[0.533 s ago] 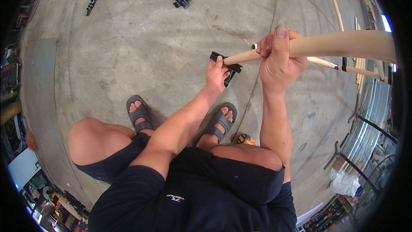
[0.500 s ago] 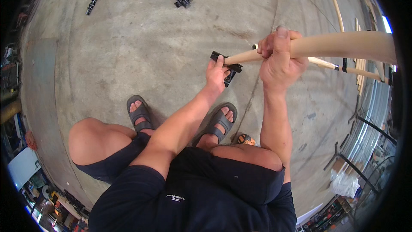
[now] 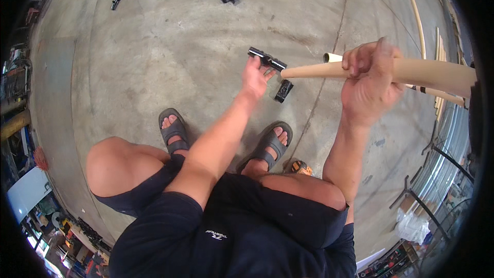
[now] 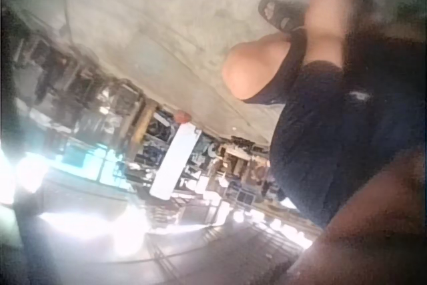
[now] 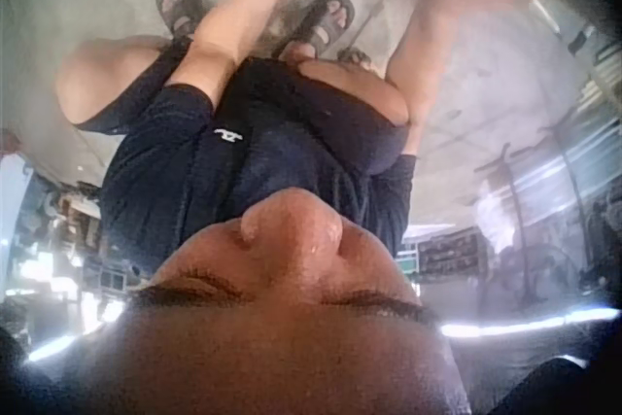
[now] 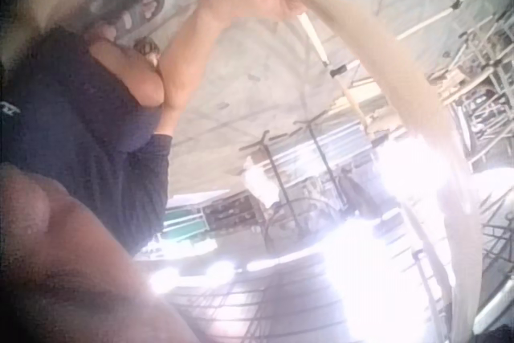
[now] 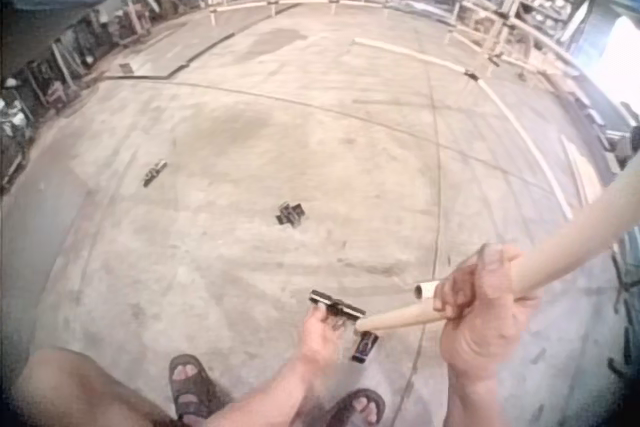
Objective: The person assembles a wooden frame by fitting wooden rods into black plastic joints and securing them using a power drill.
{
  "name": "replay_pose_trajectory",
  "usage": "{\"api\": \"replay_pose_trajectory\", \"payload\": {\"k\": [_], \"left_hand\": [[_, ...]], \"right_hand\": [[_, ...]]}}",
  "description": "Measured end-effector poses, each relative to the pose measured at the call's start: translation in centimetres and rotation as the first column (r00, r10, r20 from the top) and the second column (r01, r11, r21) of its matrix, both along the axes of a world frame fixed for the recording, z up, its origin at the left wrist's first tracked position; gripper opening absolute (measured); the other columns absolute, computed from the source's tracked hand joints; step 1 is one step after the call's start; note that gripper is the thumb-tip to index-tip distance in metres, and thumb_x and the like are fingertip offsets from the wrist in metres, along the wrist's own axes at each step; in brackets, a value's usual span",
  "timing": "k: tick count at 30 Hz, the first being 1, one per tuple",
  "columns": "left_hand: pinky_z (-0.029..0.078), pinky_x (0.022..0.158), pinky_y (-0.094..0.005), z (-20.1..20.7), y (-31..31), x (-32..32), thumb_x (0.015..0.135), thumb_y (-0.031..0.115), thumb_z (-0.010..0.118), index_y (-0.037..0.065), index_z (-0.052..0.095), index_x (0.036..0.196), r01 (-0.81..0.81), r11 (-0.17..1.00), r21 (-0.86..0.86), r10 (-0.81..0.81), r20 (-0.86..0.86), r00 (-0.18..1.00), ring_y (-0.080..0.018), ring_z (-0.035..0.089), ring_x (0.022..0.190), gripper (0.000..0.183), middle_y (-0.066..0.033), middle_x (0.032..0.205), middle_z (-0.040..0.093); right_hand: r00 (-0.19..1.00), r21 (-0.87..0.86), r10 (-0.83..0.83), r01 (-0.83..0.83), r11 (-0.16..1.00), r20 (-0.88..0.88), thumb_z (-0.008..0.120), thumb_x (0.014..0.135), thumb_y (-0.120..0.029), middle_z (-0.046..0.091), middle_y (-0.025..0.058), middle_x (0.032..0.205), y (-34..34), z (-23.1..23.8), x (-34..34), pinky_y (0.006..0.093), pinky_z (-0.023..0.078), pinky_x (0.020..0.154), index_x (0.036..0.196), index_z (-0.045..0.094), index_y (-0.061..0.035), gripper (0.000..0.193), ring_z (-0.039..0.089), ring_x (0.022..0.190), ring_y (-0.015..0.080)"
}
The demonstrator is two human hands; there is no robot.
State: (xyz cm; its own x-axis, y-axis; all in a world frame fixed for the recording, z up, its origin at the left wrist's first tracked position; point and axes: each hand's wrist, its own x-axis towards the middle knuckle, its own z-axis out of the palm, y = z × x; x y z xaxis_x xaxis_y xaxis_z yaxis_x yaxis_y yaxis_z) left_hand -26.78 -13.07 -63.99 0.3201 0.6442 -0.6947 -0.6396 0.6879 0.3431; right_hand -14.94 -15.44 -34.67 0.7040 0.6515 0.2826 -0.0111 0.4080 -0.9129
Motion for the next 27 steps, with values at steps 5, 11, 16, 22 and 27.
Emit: {"api": "replay_pose_trajectory", "payload": {"k": [5, 11, 16, 22, 27], "left_hand": [[0.048, 0.071, -0.0398, 2.0, 1.3, -2.0, 0.100, 0.062, 0.043, 0.012, 0.058, 0.115, 0.121, 0.992, 0.022, -0.122, 0.321, 0.939, -0.0231, 0.059, 0.079, 0.055, -0.0042, 0.087, 0.061], [0.048, 0.065, -0.0382, 0.3, 2.2, -1.6, 0.098, 0.063, 0.048, 0.013, 0.055, 0.125, 0.225, 0.974, 0.016, -0.221, 0.253, 0.942, -0.0228, 0.057, 0.068, 0.057, -0.0059, 0.083, 0.060], [0.051, 0.063, -0.0384, -0.1, 0.4, -1.1, 0.097, 0.062, 0.051, 0.012, 0.055, 0.128, 0.246, 0.958, 0.147, -0.270, 0.181, 0.946, -0.0207, 0.059, 0.067, 0.059, -0.0051, 0.082, 0.060], [0.054, 0.062, -0.0388, 0.8, -1.0, -0.1, 0.099, 0.043, 0.062, 0.008, 0.056, 0.125, 0.297, 0.952, 0.077, -0.303, 0.079, 0.950, -0.0202, 0.065, 0.071, 0.044, -0.0050, 0.089, 0.063], [0.055, 0.075, -0.0427, 0.9, -1.0, -0.4, 0.099, 0.026, 0.065, 0.007, 0.058, 0.120, 0.515, 0.850, 0.113, -0.472, -0.269, 0.839, -0.0216, 0.069, 0.086, 0.029, -0.0061, 0.089, 0.064]], "right_hand": [[1.000, 0.024, -0.005, 0.005, 1.000, -0.011, 0.067, 0.095, -0.013, 0.047, 0.0062, 0.061, -0.1, 1.2, 0.8, 0.0307, 0.042, 0.049, 0.079, 0.055, -0.0032, 0.022, 0.043, 0.050, 0.0132], [1.000, 0.054, -0.010, 0.012, 0.998, -0.024, 0.068, 0.095, -0.015, 0.048, 0.0055, 0.061, 0.1, 1.7, 0.9, 0.0306, 0.041, 0.049, 0.079, 0.055, -0.0032, 0.023, 0.044, 0.049, 0.0131], [1.000, 0.031, -0.028, 0.029, 0.999, -0.012, 0.069, 0.095, -0.014, 0.050, 0.0045, 0.060, 0.3, 1.2, 0.3, 0.0295, 0.040, 0.048, 0.082, 0.057, -0.0018, 0.022, 0.045, 0.049, 0.0122], [0.999, -0.069, -0.036, 0.038, 0.997, 0.028, 0.065, 0.097, -0.017, 0.046, 0.0047, 0.063, 0.2, 1.3, -0.4, 0.0331, 0.042, 0.055, 0.082, 0.054, -0.0044, 0.023, 0.044, 0.053, 0.0147], [0.998, -0.042, 0.015, -0.012, 0.999, 0.056, 0.067, 0.096, -0.015, 0.047, 0.0053, 0.063, 0.3, 0.5, -0.2, 0.0334, 0.043, 0.054, 0.082, 0.054, -0.0041, 0.022, 0.046, 0.053, 0.0150]]}}
